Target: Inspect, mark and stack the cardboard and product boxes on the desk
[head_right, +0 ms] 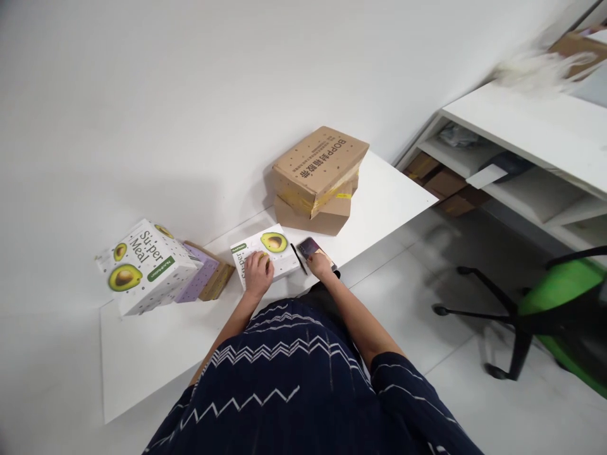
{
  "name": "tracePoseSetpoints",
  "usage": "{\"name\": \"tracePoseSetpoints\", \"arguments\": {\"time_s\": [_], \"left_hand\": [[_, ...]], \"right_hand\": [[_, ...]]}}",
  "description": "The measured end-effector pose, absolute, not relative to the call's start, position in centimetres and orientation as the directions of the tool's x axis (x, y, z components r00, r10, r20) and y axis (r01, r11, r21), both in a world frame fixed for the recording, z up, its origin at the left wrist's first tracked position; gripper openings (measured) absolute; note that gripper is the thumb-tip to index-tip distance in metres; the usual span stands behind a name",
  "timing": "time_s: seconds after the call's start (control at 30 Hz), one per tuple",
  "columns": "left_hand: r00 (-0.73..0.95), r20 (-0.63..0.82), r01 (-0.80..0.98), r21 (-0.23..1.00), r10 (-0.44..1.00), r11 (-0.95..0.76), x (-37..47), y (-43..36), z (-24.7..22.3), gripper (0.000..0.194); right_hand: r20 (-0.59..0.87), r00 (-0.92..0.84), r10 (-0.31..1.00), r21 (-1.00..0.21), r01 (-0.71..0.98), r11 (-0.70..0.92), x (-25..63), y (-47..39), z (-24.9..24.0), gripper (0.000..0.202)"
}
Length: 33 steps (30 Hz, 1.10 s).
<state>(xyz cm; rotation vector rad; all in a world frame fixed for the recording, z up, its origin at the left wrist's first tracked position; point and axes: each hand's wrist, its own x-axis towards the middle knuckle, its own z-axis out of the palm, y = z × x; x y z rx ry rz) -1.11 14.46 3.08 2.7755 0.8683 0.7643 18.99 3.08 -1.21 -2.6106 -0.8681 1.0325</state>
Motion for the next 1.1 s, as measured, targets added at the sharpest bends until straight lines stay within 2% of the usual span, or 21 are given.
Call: {"name": "tracePoseSetpoints", "arguments": {"time_s": [0.1,0.2,0.37,0.47,0.53,0.6,0.67,0.7,0.77,0.83,1.0,1.1], "left_hand": [[0.705,0.421,0.507,0.265,0.571,-0.82,-1.1,14.4,3.1,0.019],[0.703,0.405,0.515,0.278,0.585,-0.811,-1.0,14.3,3.2,0.02],[0.716,0.398,0.491,0.297,0.574,-0.819,-1.2,14.1,3.3,0.017],[0.731,0.386,0.478,0.3,0.563,-0.826,-1.2,14.0,3.3,0.016],[0.733,0.374,0.485,0.298,0.568,-0.822,-1.3,14.0,3.3,0.016],[0.735,0.365,0.49,0.294,0.571,-0.82,-1.3,13.9,3.3,0.017],[0.74,0.36,0.49,0.291,0.569,-0.821,-1.2,13.9,3.3,0.017],[0.742,0.357,0.489,0.29,0.567,-0.823,-1.2,13.9,3.3,0.018],[0.744,0.357,0.488,0.285,0.564,-0.825,-1.2,13.9,3.2,0.018],[0.745,0.361,0.488,0.279,0.561,-0.827,-1.1,13.9,3.2,0.019],[0.751,0.34,0.493,0.281,0.566,-0.823,-0.9,14.1,2.8,0.023],[0.722,0.309,0.517,0.353,0.619,-0.78,-1.0,14.4,2.2,0.03]], "right_hand": [[-0.443,0.717,0.538,-0.259,0.472,-0.843,19.3,1.9,-1.4,0.049],[-0.403,0.746,0.53,-0.186,0.5,-0.846,19.0,1.2,-2.4,0.069],[-0.385,0.717,0.581,-0.247,0.527,-0.813,18.5,1.0,-3.4,0.075],[-0.382,0.742,0.551,-0.306,0.461,-0.833,18.4,0.6,-2.7,0.076],[-0.417,0.765,0.49,-0.427,0.311,-0.849,18.4,0.0,-1.8,0.069],[-0.506,0.751,0.425,-0.622,0.024,-0.783,18.6,-1.2,-0.7,0.059],[-0.616,0.652,0.442,-0.755,-0.33,-0.566,18.7,-2.6,0.8,0.052],[-0.645,0.586,0.49,-0.764,-0.481,-0.43,18.6,-3.3,1.8,0.05],[-0.628,0.457,0.629,-0.703,-0.679,-0.209,18.1,-4.2,4.0,0.047],[-0.562,0.346,0.751,-0.624,-0.774,-0.111,17.1,-4.1,6.5,0.052],[-0.441,0.115,0.89,-0.503,-0.853,-0.138,13.5,0.5,10.8,0.06],[-0.407,-0.033,0.913,-0.445,-0.865,-0.23,11.7,3.9,11.5,0.055]]}}
